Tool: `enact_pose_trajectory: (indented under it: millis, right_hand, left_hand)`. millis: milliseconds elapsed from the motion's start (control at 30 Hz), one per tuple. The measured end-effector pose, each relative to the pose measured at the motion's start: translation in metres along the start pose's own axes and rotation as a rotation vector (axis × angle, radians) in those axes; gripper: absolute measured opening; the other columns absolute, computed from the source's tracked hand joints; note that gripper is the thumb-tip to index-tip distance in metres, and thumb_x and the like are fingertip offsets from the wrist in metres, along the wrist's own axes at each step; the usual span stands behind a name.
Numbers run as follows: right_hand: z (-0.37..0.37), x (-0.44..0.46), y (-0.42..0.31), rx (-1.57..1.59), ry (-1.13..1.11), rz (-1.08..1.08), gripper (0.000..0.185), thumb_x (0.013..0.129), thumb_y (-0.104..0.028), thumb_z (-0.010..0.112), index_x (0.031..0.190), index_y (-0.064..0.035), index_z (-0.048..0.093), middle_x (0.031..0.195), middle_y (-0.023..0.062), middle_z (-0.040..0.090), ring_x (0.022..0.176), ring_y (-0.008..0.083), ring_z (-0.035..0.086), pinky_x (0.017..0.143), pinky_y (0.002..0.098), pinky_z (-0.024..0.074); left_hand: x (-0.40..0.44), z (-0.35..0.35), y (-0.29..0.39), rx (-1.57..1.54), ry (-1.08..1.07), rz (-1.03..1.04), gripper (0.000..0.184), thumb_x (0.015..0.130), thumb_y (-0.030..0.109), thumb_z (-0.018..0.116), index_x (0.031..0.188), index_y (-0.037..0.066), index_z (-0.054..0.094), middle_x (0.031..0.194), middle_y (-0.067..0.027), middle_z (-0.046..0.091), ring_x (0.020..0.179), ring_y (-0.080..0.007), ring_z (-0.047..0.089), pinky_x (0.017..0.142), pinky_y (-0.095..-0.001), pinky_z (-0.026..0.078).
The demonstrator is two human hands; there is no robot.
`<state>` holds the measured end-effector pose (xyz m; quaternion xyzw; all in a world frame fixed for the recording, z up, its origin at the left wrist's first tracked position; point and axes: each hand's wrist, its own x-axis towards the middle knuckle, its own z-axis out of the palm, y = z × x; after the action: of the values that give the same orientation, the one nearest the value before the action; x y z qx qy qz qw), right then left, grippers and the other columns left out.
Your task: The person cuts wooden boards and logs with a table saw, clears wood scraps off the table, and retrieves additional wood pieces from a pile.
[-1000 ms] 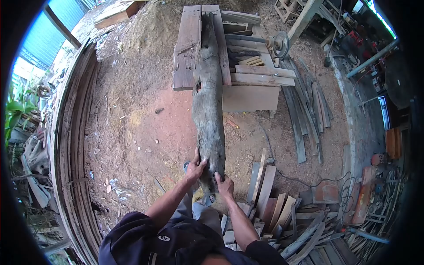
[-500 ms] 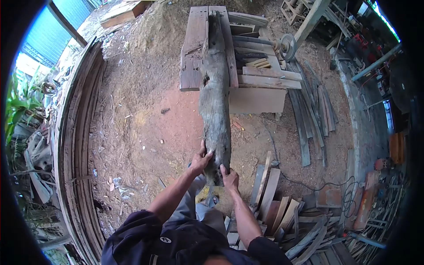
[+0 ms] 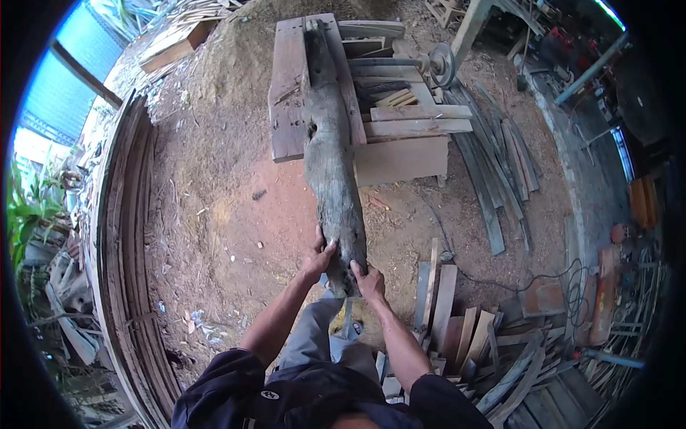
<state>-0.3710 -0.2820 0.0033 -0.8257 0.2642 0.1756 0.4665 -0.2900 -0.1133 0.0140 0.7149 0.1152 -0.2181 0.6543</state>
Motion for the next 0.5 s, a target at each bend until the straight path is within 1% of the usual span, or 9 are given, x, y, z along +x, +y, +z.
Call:
enact_pose_trajectory:
  millis: [67, 167, 200, 267, 300, 367, 500]
  right_hand:
    - [0.000, 0.007, 0.000, 0.003, 0.006, -0.045, 0.069, 0.085, -0.066, 0.057, 0.100, 0.0004, 0.069, 0.091, 0.0265, 0.069, 0.093, 0.0418, 0.067, 0.079, 0.0457, 0.0513]
    - [-0.005, 0.009, -0.008, -0.028, -0.019, -0.004, 0.070, 0.085, -0.066, 0.057, 0.100, 0.0010, 0.069, 0.091, 0.0265, 0.069, 0.092, 0.0425, 0.067, 0.078, 0.0460, 0.0514]
    - [-0.004, 0.013, -0.008, -0.024, -0.018, -0.005, 0.070, 0.085, -0.066, 0.057, 0.100, 0.0010, 0.069, 0.091, 0.0265, 0.069, 0.092, 0.0425, 0.067, 0.078, 0.0460, 0.0514]
    - [0.000, 0.016, -0.006, 0.008, 0.024, -0.056, 0.074, 0.083, -0.070, 0.056, 0.090, 0.0025, 0.068, 0.087, 0.0287, 0.068, 0.089, 0.0458, 0.066, 0.077, 0.0494, 0.0521]
    - [-0.002, 0.016, -0.010, 0.011, 0.024, -0.056, 0.074, 0.083, -0.070, 0.056, 0.090, 0.0025, 0.068, 0.087, 0.0287, 0.068, 0.089, 0.0458, 0.066, 0.077, 0.0494, 0.0521]
    - [-0.006, 0.018, -0.017, -0.019, -0.004, -0.011, 0.073, 0.083, -0.069, 0.056, 0.094, 0.0021, 0.070, 0.088, 0.0271, 0.068, 0.090, 0.0433, 0.067, 0.077, 0.0464, 0.0517]
    - [-0.007, 0.023, -0.025, -0.029, -0.002, -0.014, 0.075, 0.082, -0.070, 0.056, 0.093, 0.0023, 0.070, 0.088, 0.0279, 0.068, 0.090, 0.0437, 0.067, 0.076, 0.0466, 0.0518]
  left_hand:
    - [0.002, 0.002, 0.006, 0.018, -0.008, -0.005, 0.081, 0.098, 0.026, 0.057, 0.153, -0.001, 0.004, 0.157, -0.0190, 0.026, 0.142, -0.0230, 0.031, 0.113, -0.0299, 0.028]
    - [0.007, 0.001, 0.014, 0.024, -0.020, -0.032, 0.082, 0.098, 0.027, 0.057, 0.153, -0.002, 0.004, 0.157, -0.0192, 0.024, 0.142, -0.0230, 0.030, 0.113, -0.0296, 0.027]
    - [0.010, 0.001, 0.013, 0.002, -0.017, 0.002, 0.082, 0.098, 0.027, 0.057, 0.153, -0.002, 0.004, 0.157, -0.0191, 0.024, 0.142, -0.0228, 0.030, 0.113, -0.0295, 0.027]
    - [0.013, -0.001, 0.008, -0.016, -0.013, 0.033, 0.082, 0.098, 0.027, 0.057, 0.153, -0.002, 0.003, 0.157, -0.0191, 0.024, 0.143, -0.0225, 0.029, 0.113, -0.0294, 0.027]
    - [0.016, -0.001, 0.009, -0.028, -0.017, 0.025, 0.082, 0.098, 0.026, 0.057, 0.153, -0.002, 0.003, 0.157, -0.0190, 0.023, 0.143, -0.0224, 0.029, 0.114, -0.0295, 0.027]
    - [0.021, -0.002, 0.011, -0.038, -0.019, 0.017, 0.082, 0.098, 0.026, 0.057, 0.153, -0.003, 0.004, 0.158, -0.0190, 0.022, 0.143, -0.0222, 0.028, 0.114, -0.0296, 0.026]
    - [0.030, -0.006, 0.012, -0.051, -0.028, -0.013, 0.081, 0.098, 0.024, 0.057, 0.152, -0.003, 0.003, 0.159, -0.0185, 0.019, 0.144, -0.0219, 0.026, 0.114, -0.0297, 0.026]
